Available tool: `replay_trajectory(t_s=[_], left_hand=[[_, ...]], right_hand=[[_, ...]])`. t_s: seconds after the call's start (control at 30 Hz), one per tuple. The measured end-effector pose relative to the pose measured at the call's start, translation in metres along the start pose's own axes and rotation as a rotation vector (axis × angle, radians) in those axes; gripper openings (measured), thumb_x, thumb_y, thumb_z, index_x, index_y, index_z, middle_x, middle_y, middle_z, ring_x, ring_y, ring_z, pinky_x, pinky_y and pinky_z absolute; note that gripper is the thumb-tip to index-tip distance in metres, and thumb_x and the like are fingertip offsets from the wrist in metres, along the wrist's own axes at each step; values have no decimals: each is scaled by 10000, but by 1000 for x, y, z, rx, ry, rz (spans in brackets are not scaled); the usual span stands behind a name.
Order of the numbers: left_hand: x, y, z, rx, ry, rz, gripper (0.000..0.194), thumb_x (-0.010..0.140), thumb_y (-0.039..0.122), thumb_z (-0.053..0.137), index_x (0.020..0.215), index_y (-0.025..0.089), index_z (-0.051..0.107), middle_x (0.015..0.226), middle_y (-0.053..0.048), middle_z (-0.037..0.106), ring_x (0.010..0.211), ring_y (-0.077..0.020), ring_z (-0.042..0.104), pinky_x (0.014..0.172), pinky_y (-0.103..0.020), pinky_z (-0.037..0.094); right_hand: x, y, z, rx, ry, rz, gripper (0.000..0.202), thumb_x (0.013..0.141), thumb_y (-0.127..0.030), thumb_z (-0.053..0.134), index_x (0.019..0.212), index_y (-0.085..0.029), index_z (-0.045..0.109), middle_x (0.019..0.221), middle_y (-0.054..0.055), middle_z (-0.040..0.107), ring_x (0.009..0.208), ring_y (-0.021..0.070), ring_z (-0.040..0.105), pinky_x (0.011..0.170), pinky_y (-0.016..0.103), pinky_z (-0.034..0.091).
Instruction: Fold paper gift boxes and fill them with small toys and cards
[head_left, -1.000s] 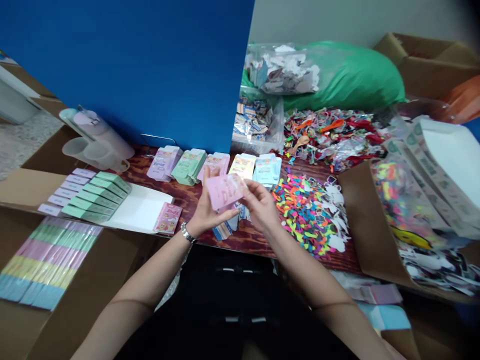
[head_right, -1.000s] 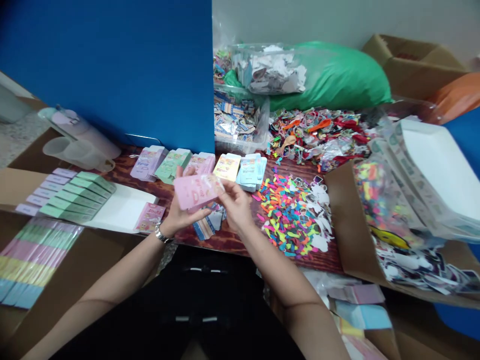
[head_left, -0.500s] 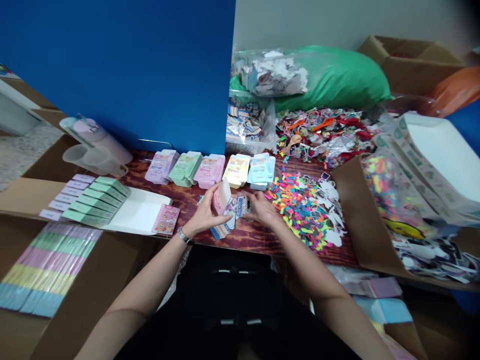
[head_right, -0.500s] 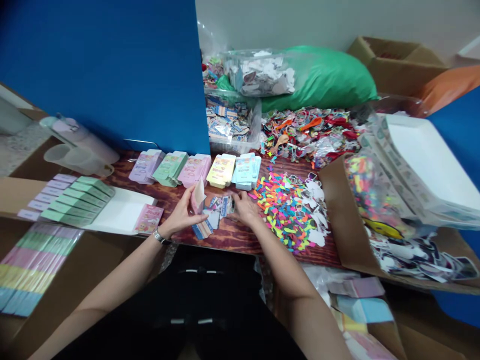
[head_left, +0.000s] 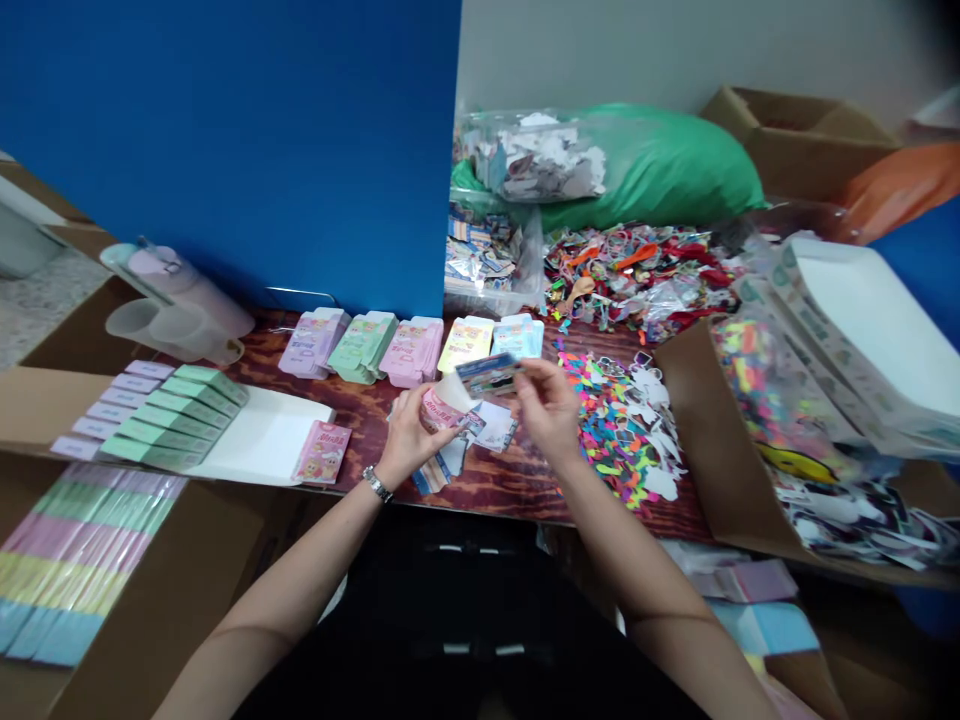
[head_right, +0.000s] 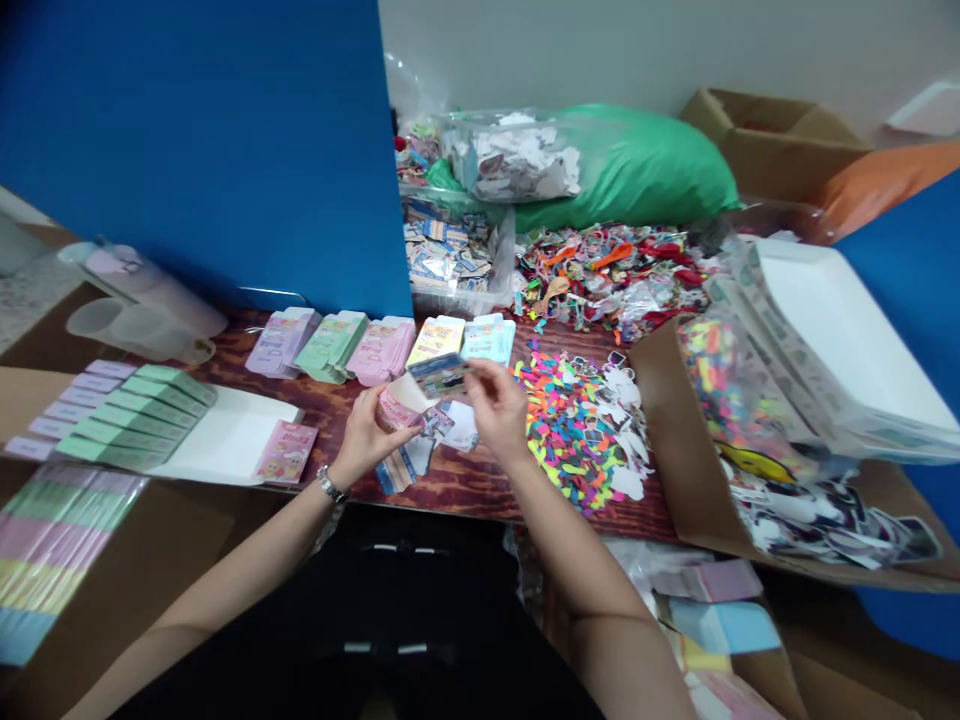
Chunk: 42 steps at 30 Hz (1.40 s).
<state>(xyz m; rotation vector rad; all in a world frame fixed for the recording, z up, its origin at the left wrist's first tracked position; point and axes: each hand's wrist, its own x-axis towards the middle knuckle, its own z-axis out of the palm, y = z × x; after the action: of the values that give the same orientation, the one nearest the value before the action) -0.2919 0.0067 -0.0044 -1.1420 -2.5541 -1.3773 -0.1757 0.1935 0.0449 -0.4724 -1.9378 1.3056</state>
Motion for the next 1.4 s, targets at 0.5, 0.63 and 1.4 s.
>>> replay_trajectory(t_s=[0.5, 0.63, 1.4], left_hand=[[12, 15, 32, 27, -166, 230, 638, 801, 406, 702, 1346, 184, 454, 1212, -117, 566, 1102, -282, 535, 950, -419, 450], [13, 14, 32, 11, -180, 203, 692, 780, 439, 732, 1360, 193, 445, 1224, -114, 566, 1101, -286, 541, 951, -420, 451], [13, 38, 55, -78, -376, 233, 763, 778, 498, 714, 1390, 165, 404, 1265, -142, 557, 1143, -306, 561, 978, -453, 467]], right_hand=[[-15, 10, -25, -376, -344, -330, 250, 969, -321, 528, 1112, -211, 702, 1121, 79, 611, 1056, 150, 570, 921, 293, 489], [6, 46, -85, -424, -115, -98, 282, 983, -291, 499, 1189, -187, 661, 1105, 65, 642, 1014, 128, 599, 920, 263, 482], [-6, 96, -172, -979, -6, 427, 478, 926, -296, 550, 1388, -176, 532, 1214, 98, 607, 1062, 212, 577, 929, 298, 459]])
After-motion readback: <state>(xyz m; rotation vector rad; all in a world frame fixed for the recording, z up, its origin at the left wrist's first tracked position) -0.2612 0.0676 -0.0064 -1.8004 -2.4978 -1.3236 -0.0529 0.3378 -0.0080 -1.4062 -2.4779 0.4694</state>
